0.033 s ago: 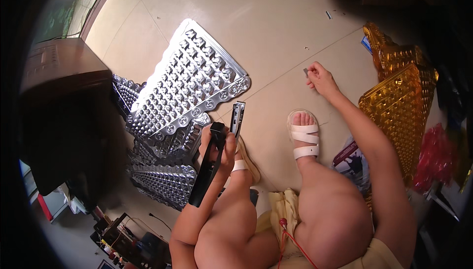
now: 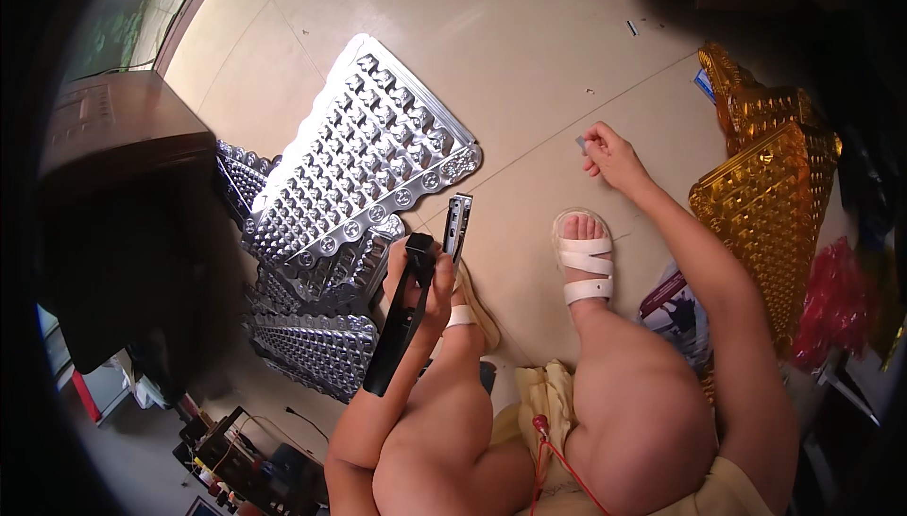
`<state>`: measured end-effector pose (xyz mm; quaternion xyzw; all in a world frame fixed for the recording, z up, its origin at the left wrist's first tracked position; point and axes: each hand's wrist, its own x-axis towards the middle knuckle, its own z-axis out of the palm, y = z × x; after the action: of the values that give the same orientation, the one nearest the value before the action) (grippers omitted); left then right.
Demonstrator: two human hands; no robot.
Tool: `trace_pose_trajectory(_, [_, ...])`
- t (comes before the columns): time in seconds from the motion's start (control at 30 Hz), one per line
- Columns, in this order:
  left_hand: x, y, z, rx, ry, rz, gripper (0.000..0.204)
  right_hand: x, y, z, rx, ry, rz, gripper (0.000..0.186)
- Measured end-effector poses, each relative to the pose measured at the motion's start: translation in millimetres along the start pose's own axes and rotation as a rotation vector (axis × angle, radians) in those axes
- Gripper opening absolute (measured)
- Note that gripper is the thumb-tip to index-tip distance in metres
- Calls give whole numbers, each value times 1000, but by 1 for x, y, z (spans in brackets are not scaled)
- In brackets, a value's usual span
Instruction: The person is using a stapler to join together gold and silver colored plastic textured pieces on the floor.
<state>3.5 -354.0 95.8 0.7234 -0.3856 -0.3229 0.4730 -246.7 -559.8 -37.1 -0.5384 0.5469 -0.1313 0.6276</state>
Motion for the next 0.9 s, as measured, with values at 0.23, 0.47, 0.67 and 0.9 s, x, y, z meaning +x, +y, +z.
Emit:
trace_pose_trajectory(0.23, [0, 19, 6, 136, -119, 44, 10, -53, -94, 46, 80, -394, -218, 17])
trace_pose_trajectory(0.47, [0, 28, 11, 140, -118, 46, 22, -69, -137, 61, -213, -535, -565, 15])
trace_pose_trajectory(0.67, [-1, 28, 9, 110, -148, 62, 23, -69, -140, 65, -445, -464, -765, 11])
trace_pose_trajectory(0.9, [-1, 21, 7, 151, -208, 132, 27, -71, -143, 69, -638, -395, -948, 6])
